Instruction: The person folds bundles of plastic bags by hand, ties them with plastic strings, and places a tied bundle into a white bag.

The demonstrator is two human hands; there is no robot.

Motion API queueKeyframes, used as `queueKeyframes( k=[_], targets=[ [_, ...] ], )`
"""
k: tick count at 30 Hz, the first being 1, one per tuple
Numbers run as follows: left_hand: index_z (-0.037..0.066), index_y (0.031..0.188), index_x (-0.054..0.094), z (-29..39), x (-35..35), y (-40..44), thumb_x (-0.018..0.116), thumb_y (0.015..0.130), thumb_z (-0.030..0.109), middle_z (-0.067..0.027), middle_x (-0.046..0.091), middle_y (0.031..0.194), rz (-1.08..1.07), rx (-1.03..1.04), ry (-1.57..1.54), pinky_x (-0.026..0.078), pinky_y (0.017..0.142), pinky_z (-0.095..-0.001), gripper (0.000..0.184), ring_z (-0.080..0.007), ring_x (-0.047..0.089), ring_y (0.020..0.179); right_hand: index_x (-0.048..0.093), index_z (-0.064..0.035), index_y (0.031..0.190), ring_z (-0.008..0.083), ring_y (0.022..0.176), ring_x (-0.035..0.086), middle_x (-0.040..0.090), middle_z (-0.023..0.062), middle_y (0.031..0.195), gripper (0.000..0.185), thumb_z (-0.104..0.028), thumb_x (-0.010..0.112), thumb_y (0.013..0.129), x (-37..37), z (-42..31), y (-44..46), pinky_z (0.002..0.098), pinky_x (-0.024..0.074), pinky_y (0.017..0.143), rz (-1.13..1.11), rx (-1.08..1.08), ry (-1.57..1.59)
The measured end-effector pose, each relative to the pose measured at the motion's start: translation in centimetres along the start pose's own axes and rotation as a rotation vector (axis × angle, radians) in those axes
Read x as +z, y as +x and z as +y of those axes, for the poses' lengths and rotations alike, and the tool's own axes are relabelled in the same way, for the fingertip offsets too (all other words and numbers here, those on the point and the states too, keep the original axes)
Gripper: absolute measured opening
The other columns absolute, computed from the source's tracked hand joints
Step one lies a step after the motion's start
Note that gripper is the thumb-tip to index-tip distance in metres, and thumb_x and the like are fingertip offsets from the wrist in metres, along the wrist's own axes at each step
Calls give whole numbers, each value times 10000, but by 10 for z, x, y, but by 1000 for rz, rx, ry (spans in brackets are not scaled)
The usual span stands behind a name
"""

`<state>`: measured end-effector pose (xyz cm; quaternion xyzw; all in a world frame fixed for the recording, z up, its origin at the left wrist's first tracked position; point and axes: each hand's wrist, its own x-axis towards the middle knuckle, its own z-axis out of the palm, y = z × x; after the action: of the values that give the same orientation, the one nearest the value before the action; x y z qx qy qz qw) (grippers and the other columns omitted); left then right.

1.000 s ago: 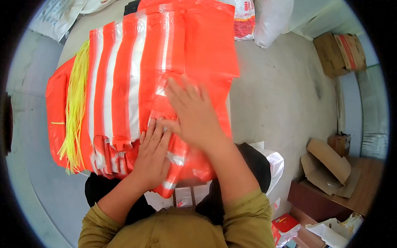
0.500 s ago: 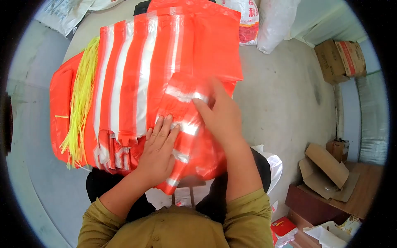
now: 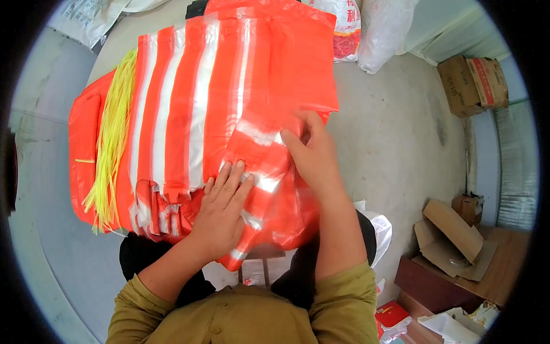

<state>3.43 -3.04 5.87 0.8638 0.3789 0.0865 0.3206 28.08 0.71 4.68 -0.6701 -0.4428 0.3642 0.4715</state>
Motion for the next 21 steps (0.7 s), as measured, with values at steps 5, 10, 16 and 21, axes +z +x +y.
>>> queueKeyframes(
  k=[5,10,16,21],
  targets=[
    [40,1582,400,1,-2,5,546,868,-1,-233,235,1710,16,10,80,186,1244,-651,729,-477,203,1577,610,4,1269,109,871,604,666,35,990,333,-126,693,974,3,-13,-4,277,505,799,43,-33,-2],
    [20,1560,422,0,-15,12,706,876,225,-231,269,1699,148,100,29,231,1236,-632,768,-486,240,1560,592,9,1340,159,1127,654,703,83,1176,323,-35,607,1020,3,-14,8,323,525,989,341,-187,229],
    [3,1520,472,1,-3,7,687,884,195,-250,360,1643,140,153,106,259,1228,-614,698,-476,287,1549,566,-6,1435,347,1410,537,609,138,1458,479,-40,599,958,5,-26,-19,467,406,1182,-92,-801,-365],
    [-6,1492,500,3,4,0,689,890,201,-276,418,1581,84,125,153,285,1214,-616,664,-468,319,1535,609,-12,1413,369,1507,396,538,162,1544,527,-226,674,936,33,-27,-33,557,321,1226,-413,-750,-575]
  ],
)
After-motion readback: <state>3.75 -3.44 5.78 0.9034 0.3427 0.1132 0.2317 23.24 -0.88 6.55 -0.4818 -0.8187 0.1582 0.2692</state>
